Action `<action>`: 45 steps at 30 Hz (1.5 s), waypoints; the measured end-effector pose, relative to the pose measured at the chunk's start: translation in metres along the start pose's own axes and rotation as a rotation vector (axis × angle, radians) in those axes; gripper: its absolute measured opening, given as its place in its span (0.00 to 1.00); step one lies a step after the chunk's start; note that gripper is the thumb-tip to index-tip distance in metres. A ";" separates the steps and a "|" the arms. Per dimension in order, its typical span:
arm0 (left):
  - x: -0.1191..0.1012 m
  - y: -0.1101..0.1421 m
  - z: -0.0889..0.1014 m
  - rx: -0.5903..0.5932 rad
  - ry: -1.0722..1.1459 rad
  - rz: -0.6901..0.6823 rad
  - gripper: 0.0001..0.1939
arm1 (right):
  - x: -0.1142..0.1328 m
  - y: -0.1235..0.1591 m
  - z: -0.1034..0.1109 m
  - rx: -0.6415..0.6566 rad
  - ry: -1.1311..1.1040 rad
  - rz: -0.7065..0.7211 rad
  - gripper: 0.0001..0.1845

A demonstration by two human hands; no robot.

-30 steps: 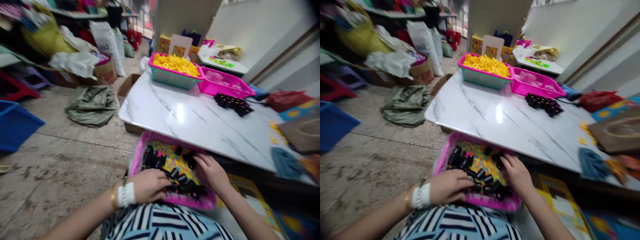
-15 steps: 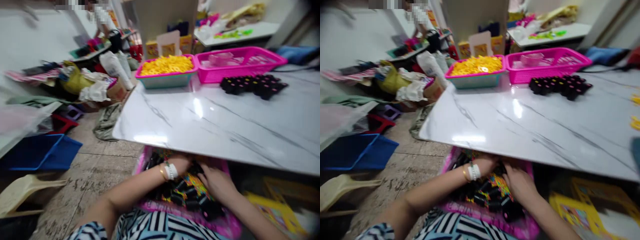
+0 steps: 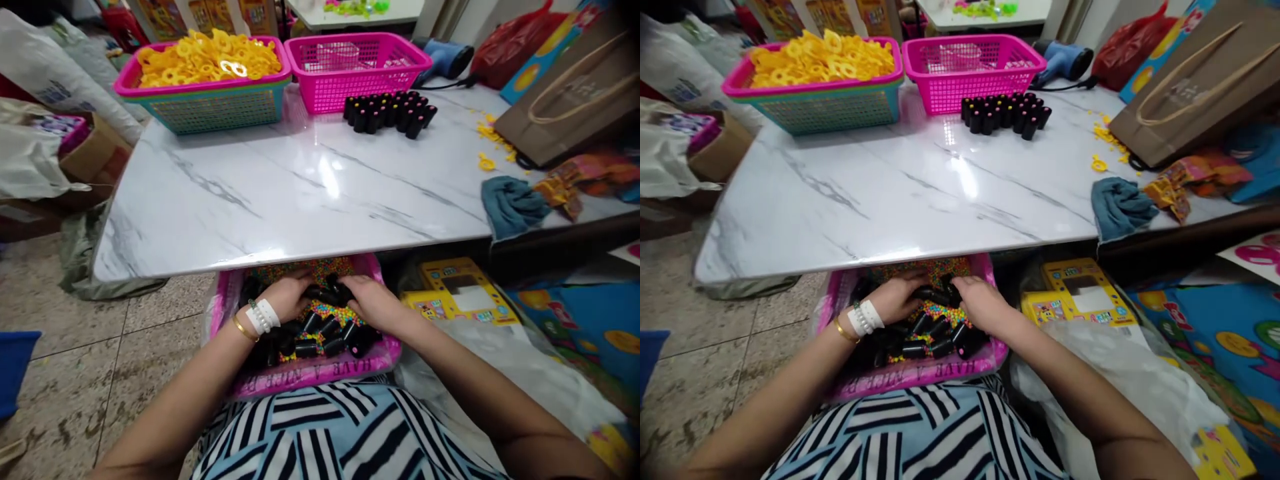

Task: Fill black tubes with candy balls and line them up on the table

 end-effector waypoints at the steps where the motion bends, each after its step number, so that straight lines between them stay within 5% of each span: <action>1: 0.001 0.004 0.000 -0.008 -0.006 -0.011 0.19 | 0.005 -0.001 0.000 -0.010 0.031 -0.014 0.23; 6: 0.000 0.023 0.001 -0.132 -0.097 -0.064 0.22 | 0.033 -0.007 -0.007 0.074 0.325 0.008 0.09; 9: -0.008 0.027 -0.003 -0.157 -0.148 -0.145 0.21 | 0.042 -0.013 -0.011 0.140 0.472 0.065 0.09; 17: 0.020 0.027 -0.003 -0.072 -0.028 -0.014 0.18 | 0.035 -0.030 -0.004 0.202 -0.002 0.121 0.18; 23: 0.022 0.024 0.003 -0.112 0.084 -0.039 0.26 | 0.029 -0.030 -0.009 0.257 0.172 0.105 0.18; 28: 0.020 0.014 -0.006 -0.060 0.038 -0.004 0.14 | 0.029 -0.032 -0.003 0.187 0.082 0.071 0.19; 36: 0.024 0.007 -0.005 -0.044 0.030 0.007 0.16 | 0.034 -0.035 -0.016 0.293 0.577 0.106 0.09; 40: 0.025 0.006 -0.004 -0.067 0.026 0.029 0.15 | 0.037 -0.041 -0.024 0.285 0.483 0.109 0.08; 45: 0.029 0.007 -0.005 -0.062 0.047 0.037 0.15 | 0.039 -0.038 -0.020 0.160 -0.013 0.184 0.18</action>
Point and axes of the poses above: each hand's wrist, its own y-axis away from the middle knuckle, its own z-axis out of the back of the hand, x = y × z, the point moved 6 cm from there along -y, towards the middle knuckle, and after that the axes turned 4 degrees about z, right-handed, at the moved point
